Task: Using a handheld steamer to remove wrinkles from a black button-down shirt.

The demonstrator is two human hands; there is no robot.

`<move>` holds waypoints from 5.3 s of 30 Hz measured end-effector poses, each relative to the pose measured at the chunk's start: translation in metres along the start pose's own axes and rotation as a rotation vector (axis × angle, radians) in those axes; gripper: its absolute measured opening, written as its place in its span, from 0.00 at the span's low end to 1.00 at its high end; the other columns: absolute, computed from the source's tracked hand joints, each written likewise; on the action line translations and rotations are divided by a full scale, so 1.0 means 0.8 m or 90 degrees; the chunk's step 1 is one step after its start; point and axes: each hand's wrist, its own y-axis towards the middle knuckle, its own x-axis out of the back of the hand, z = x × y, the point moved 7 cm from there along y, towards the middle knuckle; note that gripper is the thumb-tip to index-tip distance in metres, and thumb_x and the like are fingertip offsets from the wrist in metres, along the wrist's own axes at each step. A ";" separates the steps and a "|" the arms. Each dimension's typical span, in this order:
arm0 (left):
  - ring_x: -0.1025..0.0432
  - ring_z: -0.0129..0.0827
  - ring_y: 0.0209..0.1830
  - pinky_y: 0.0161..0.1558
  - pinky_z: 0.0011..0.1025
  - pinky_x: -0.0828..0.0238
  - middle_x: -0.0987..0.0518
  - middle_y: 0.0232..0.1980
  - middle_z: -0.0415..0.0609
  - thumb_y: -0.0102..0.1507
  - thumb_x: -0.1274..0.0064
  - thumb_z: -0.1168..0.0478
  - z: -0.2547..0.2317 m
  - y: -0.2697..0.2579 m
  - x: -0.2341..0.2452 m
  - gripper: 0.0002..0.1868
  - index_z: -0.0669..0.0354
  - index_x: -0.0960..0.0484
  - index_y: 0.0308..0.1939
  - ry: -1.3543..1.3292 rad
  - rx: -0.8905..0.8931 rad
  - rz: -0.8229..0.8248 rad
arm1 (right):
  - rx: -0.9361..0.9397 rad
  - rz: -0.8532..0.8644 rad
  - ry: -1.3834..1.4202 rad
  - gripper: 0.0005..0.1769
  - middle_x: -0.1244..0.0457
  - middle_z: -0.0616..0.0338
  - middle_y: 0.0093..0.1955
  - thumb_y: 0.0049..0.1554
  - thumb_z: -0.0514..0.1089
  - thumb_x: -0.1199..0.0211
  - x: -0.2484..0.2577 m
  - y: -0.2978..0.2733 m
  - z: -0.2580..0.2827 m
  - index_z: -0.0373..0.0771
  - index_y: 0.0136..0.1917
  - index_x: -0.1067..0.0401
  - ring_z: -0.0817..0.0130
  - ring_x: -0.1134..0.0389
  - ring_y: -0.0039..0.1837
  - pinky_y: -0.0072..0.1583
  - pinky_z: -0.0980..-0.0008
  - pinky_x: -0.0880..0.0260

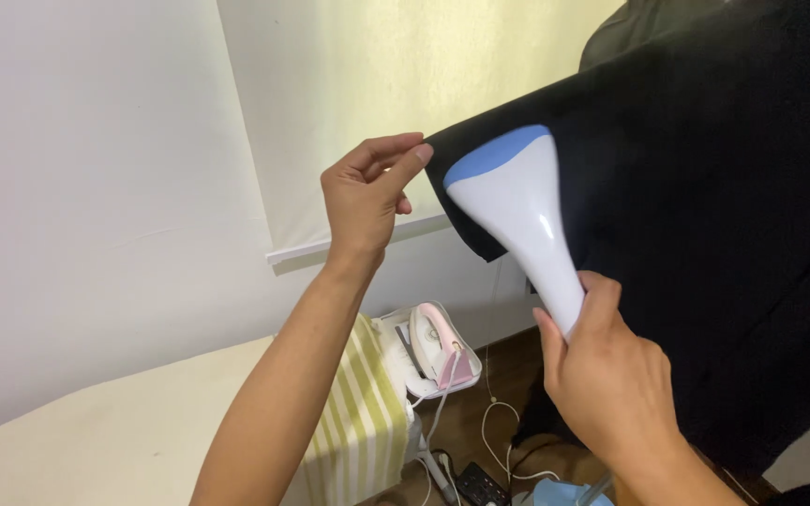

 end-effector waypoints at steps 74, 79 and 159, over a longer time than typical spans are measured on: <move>0.38 0.18 0.17 0.22 0.19 0.40 0.16 0.31 0.43 0.60 0.35 0.64 0.005 -0.009 -0.010 0.10 0.64 0.12 0.44 -0.048 0.067 0.001 | -0.005 -0.060 -0.273 0.28 0.31 0.48 0.41 0.58 0.54 0.37 0.050 -0.031 -0.089 0.35 0.64 0.34 0.49 0.30 0.32 0.33 0.57 0.31; 0.37 0.18 0.18 0.23 0.19 0.40 0.17 0.31 0.43 0.60 0.34 0.64 0.011 -0.005 -0.007 0.10 0.64 0.12 0.44 -0.052 0.066 -0.007 | 0.120 -0.137 -0.257 0.20 0.39 0.47 0.48 0.66 0.40 0.32 0.060 -0.009 -0.222 0.33 0.65 0.36 0.54 0.34 0.47 0.52 0.63 0.30; 0.29 0.21 0.26 0.30 0.20 0.32 0.16 0.38 0.45 0.62 0.36 0.65 0.022 0.014 -0.005 0.11 0.65 0.12 0.47 -0.009 0.069 -0.011 | 0.268 -0.121 -0.490 0.20 0.41 0.66 0.34 0.56 0.43 0.36 0.119 0.022 -0.078 0.46 0.62 0.23 0.70 0.36 0.36 0.42 0.69 0.38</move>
